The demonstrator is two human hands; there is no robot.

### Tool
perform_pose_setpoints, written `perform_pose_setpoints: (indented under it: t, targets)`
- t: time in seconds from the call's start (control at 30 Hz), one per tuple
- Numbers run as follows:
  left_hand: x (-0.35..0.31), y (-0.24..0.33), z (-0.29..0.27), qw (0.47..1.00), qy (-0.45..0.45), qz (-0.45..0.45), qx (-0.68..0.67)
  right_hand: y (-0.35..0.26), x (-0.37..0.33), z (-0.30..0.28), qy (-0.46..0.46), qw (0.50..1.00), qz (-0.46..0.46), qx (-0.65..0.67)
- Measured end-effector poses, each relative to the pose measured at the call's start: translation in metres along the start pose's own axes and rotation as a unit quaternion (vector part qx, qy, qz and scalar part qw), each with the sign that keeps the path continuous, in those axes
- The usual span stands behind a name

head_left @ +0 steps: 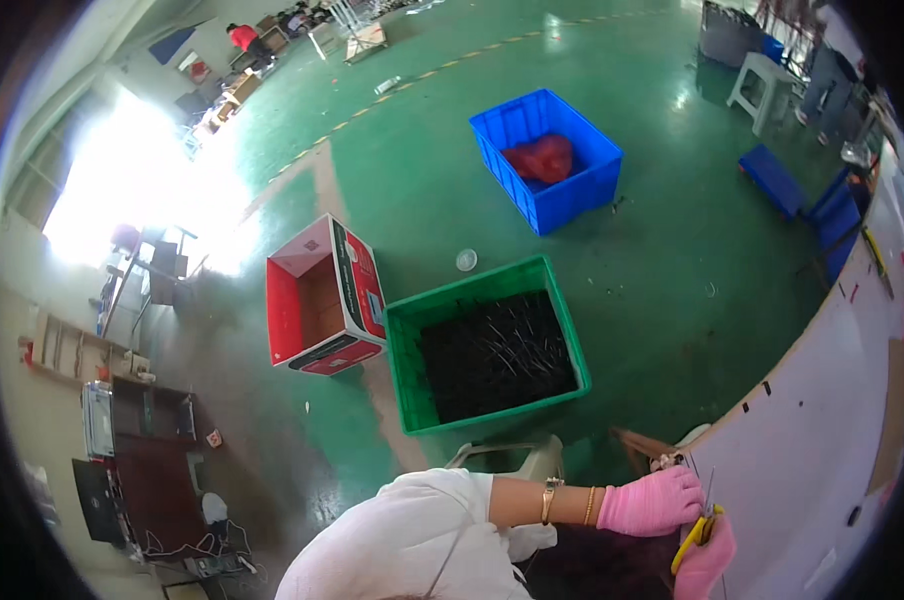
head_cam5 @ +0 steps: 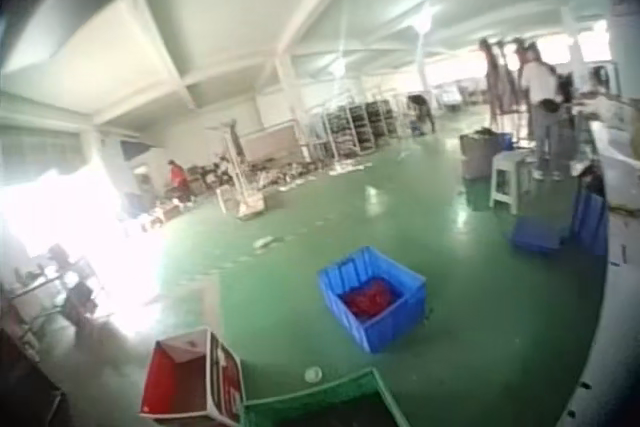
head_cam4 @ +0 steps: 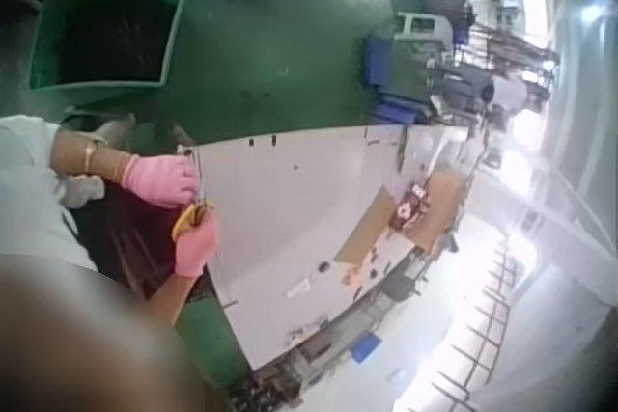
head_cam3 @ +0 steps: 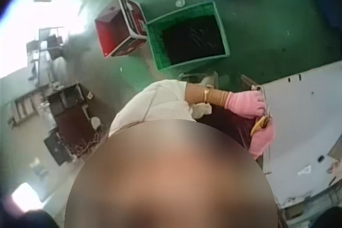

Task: Cutting black electrical wires into specific lengths using scissors at a manufacturing workbench.

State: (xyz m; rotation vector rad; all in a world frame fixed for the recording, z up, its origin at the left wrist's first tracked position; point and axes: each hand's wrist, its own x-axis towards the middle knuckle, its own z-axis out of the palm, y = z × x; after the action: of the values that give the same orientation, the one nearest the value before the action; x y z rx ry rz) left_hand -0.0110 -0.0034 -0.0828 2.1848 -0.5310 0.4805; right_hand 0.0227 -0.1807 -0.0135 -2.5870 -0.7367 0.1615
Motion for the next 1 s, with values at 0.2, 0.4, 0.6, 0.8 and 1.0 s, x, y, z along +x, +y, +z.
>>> perform_pose_setpoints:
  t: [0.2, 0.4, 0.6, 0.8, 1.0]
  targets:
    - [0.000, -0.004, -0.005, 1.000, 0.024, -0.007, -0.014, -0.022, 0.004, -0.004, 0.010, 1.000, 0.011, -0.013]
    - [-0.003, -0.007, -0.004, 0.999, 0.038, -0.006, -0.025, -0.015, -0.005, -0.007, 0.009, 1.000, 0.020, -0.023]
    - [-0.002, -0.005, -0.002, 0.999, 0.013, -0.006, -0.029, 0.020, -0.030, -0.017, -0.046, 0.996, 0.076, -0.032]
    - [0.005, -0.004, -0.029, 1.000, -0.014, 0.019, 0.019, 0.018, -0.025, -0.029, -0.046, 0.982, 0.165, 0.079]
    - [0.005, -0.007, -0.022, 0.999, 0.046, 0.010, 0.014, 0.012, -0.012, -0.037, -0.044, 0.972, 0.201, 0.116]
